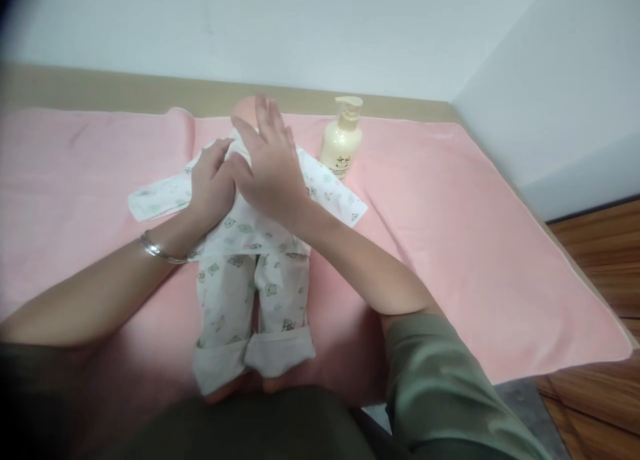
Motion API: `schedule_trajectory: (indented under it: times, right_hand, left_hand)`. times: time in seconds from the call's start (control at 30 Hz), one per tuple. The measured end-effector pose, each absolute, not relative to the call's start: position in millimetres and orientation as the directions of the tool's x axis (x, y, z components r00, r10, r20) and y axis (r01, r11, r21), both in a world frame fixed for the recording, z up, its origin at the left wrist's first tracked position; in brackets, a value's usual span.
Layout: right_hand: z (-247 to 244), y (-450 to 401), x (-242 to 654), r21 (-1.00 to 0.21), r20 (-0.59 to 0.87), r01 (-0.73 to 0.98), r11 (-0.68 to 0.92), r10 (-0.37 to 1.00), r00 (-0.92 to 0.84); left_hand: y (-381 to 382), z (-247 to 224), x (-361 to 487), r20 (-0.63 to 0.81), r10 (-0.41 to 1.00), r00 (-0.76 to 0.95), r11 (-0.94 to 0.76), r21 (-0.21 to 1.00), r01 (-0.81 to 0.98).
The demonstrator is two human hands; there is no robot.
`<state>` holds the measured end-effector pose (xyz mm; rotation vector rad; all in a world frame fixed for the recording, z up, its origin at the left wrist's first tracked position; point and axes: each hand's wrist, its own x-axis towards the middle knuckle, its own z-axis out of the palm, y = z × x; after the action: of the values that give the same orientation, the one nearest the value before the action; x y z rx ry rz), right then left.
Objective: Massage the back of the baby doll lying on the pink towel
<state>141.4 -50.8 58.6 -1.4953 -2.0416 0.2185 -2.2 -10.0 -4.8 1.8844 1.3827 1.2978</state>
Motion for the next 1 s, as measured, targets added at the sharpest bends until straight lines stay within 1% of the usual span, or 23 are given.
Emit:
schedule_trajectory:
  times: [0.07, 0.17, 0.23, 0.27, 0.37, 0.47, 0.53, 0.6, 0.67, 0.77, 0.9, 0.93, 1.0]
  right_hand:
    - [54.6, -47.5, 144.4, -0.429, 0.395, 0.833, 0.348, 0.902, -0.173]
    - [40.3, -40.5, 143.7, -0.364, 0.317, 0.865, 0.345, 0.919, -0.233]
    - [34.7, -37.9, 142.4, -0.353, 0.257, 0.867, 0.352, 0.927, -0.272]
    - [34.9, -38.0, 142.1, -0.357, 0.252, 0.864, 0.356, 0.927, -0.278]
    - [45.6, -43.5, 142.9, -0.359, 0.324, 0.86, 0.363, 0.913, -0.25]
    - [53.1, -48.0, 143.4, -0.332, 0.403, 0.881, 0.338, 0.895, -0.191]
    - [48.7, -45.7, 142.9, -0.314, 0.365, 0.893, 0.321, 0.91, -0.199]
    - [40.3, -40.3, 142.6, -0.316, 0.279, 0.889, 0.33, 0.928, -0.245]
    - [35.3, -35.5, 143.6, -0.337, 0.23, 0.87, 0.359, 0.928, -0.293]
    - [41.6, -34.9, 147.4, -0.367, 0.267, 0.849, 0.381, 0.917, -0.296]
    - [53.6, -38.2, 150.2, -0.386, 0.369, 0.851, 0.355, 0.905, -0.211]
    - [52.4, -37.5, 149.7, -0.382, 0.363, 0.859, 0.341, 0.91, -0.2]
    - [44.4, -33.8, 147.8, -0.362, 0.293, 0.879, 0.311, 0.933, -0.209]
  left_hand:
    - [-7.7, -7.9, -2.8, 0.398, 0.917, 0.014, -0.354, 0.798, 0.488]
    - [-4.6, -12.3, -3.3, 0.426, 0.905, 0.009, -0.375, 0.787, 0.49]
    - [-4.9, -12.7, -3.1, 0.45, 0.893, 0.011, -0.398, 0.778, 0.485]
    - [-6.0, -11.8, -2.7, 0.457, 0.889, 0.018, -0.408, 0.775, 0.483]
    - [-11.1, -5.6, -0.3, 0.466, 0.884, 0.045, -0.429, 0.767, 0.477]
    - [-13.9, -0.6, 2.1, 0.465, 0.884, 0.048, -0.426, 0.759, 0.492]
    - [-12.8, -0.7, 2.6, 0.466, 0.884, 0.037, -0.419, 0.754, 0.507]
    - [-10.4, -2.8, 2.2, 0.469, 0.883, 0.024, -0.413, 0.752, 0.514]
    - [-8.9, -4.4, 1.6, 0.47, 0.883, 0.02, -0.413, 0.753, 0.512]
    - [-10.5, -2.6, 1.8, 0.471, 0.881, 0.039, -0.425, 0.755, 0.5]
    - [-15.2, 3.6, 3.5, 0.47, 0.881, 0.057, -0.435, 0.758, 0.486]
    - [-15.6, 4.2, 3.7, 0.467, 0.882, 0.058, -0.434, 0.759, 0.486]
    - [-15.0, 3.4, 3.4, 0.465, 0.884, 0.056, -0.429, 0.756, 0.494]
